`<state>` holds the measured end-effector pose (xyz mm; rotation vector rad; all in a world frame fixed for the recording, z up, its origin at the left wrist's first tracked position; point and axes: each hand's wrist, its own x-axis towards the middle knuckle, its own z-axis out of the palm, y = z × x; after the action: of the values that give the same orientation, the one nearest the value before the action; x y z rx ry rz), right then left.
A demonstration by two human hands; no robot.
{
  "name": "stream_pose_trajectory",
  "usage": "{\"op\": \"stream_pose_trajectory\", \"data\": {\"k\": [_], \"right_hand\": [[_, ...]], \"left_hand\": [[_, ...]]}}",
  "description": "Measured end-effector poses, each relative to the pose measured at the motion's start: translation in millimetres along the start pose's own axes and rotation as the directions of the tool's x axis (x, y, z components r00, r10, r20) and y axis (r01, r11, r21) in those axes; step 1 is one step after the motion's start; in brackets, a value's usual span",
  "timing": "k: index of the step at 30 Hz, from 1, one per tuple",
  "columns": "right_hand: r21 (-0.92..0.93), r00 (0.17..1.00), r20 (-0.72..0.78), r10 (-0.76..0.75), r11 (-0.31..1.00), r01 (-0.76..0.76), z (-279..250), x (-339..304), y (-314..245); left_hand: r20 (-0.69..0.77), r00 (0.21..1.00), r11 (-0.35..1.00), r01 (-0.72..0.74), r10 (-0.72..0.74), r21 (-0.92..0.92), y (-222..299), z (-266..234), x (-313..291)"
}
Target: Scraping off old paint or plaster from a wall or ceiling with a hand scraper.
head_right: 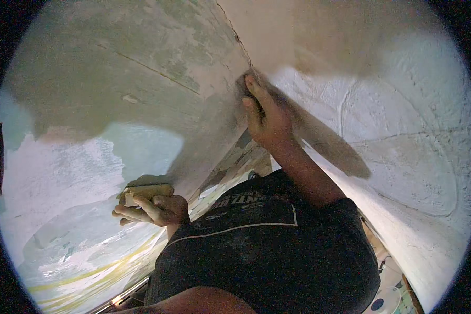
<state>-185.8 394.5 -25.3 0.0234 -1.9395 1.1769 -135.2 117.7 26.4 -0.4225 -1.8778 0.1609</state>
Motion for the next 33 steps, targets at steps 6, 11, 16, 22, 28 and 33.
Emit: {"op": "stream_pose_trajectory", "data": {"k": [6, 11, 16, 22, 28, 33], "right_hand": [[0.037, 0.998, -0.010, -0.069, 0.997, 0.070, -2, 31, -23], [-0.016, 0.998, 0.039, -0.054, 0.998, 0.055, -3, 11, 1], [0.044, 0.998, -0.009, -0.064, 0.997, 0.065, -3, 34, -28], [-0.017, 0.996, 0.083, -0.040, 0.999, 0.041, -9, 16, -5], [0.085, 0.997, 0.003, -0.072, 0.994, 0.072, -1, 31, -28], [0.014, 0.992, 0.002, -0.127, 0.992, 0.127, -2, 22, -12]], "left_hand": [[0.087, 0.990, 0.990, 0.121, -0.114, -0.077, 9, -7, 9], [0.131, 0.987, 0.985, 0.114, -0.098, -0.125, 6, -10, 4], [0.125, 0.988, 0.983, 0.113, -0.095, -0.145, 4, -13, 4], [0.131, 0.989, 0.985, 0.092, -0.072, -0.149, 7, -8, 5], [0.092, 0.988, 0.990, 0.129, -0.124, -0.051, 11, -11, 8], [0.050, 0.985, 0.986, 0.164, -0.162, -0.033, 25, 3, 4]]}}
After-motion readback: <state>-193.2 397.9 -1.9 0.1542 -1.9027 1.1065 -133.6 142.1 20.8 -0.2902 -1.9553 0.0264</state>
